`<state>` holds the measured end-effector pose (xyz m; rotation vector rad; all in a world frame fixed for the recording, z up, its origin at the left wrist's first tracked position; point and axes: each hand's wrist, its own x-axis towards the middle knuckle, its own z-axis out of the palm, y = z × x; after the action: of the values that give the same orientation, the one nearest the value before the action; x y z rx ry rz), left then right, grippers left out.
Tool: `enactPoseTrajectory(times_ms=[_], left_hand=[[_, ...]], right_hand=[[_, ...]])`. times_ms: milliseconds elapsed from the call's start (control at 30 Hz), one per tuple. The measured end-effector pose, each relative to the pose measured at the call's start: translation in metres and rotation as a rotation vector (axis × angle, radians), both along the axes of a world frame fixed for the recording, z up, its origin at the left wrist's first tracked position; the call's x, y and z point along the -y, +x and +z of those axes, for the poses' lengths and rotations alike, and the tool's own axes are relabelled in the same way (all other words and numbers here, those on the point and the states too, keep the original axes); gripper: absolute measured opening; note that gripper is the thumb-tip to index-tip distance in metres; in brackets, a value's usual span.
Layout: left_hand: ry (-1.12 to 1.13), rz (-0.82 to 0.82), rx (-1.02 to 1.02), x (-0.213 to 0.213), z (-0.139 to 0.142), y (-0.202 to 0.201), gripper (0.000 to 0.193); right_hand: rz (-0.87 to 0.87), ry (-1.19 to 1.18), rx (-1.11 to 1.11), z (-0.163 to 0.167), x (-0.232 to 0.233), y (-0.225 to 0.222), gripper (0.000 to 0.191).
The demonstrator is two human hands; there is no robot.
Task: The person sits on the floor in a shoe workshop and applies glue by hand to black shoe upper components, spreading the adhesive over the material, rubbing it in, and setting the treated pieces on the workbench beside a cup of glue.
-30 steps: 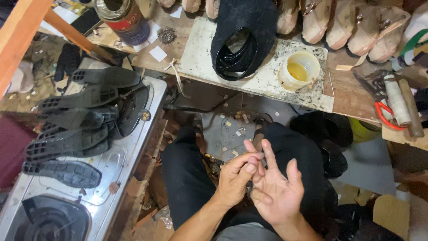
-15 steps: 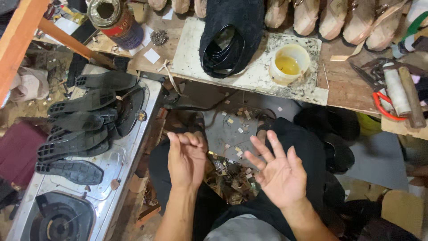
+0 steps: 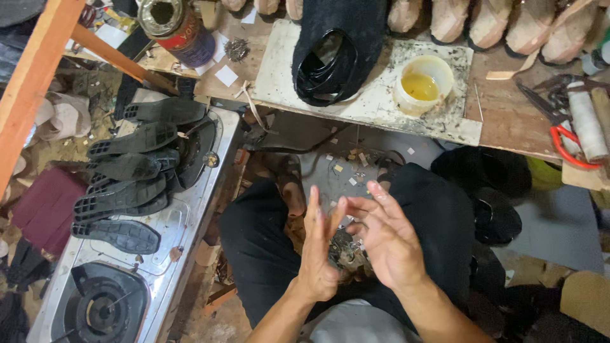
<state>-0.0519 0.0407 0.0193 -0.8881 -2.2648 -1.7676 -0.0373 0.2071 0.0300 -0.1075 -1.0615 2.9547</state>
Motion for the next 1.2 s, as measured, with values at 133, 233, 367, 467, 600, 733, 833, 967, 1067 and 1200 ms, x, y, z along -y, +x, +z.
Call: enactPoseTrajectory(times_ms=[133,233,367,467,600,733,833,967,1067,1200], left_hand=[[-0.071,-0.023,-0.075,-0.005,-0.014,0.005,0.086],[-0.017,-0.024,-0.077,-0.006,-0.017,0.009,0.078],[0.003,-0.041,-0.062,-0.005,-0.019,0.011,0.073],[-0.027,-0.070,-0.061,-0.010,-0.022,0.011,0.078],[-0.221,-0.179,-0.108,-0.017,-0.030,0.014,0.092],[-0.151,-0.136,-0.166,-0.024,-0.037,0.014,0.088],[-0.198,-0.132,-0.145,-0.025,-0.035,0.010,0.091],[-0.076,-0.077,-0.024,-0.023,-0.025,0.000,0.094],[-1.666,-0.377,-0.415,-0.019,-0.023,-0.006,0.094],[-0.174,-0.095,-0.235,-0.022,-0.037,-0.009,0.078]], right_hand=[[-0.008,0.083,-0.063,0.006,0.011,0.001,0.060],[-0.121,0.233,-0.120,0.010,0.009,0.003,0.061],[-0.058,0.288,-0.150,0.010,0.002,0.012,0.063],[0.071,0.240,-0.127,0.004,0.004,0.019,0.063],[0.028,0.032,-0.109,-0.009,0.013,0.028,0.049],[0.013,-0.129,-0.054,-0.013,0.009,0.027,0.041],[0.094,-0.363,-0.093,-0.010,0.002,0.014,0.044],[0.072,-0.088,0.153,0.001,0.006,0.009,0.050],[0.096,-0.045,-0.013,0.005,0.010,0.012,0.052],[0.073,-0.140,0.078,-0.006,0.005,0.010,0.046]])
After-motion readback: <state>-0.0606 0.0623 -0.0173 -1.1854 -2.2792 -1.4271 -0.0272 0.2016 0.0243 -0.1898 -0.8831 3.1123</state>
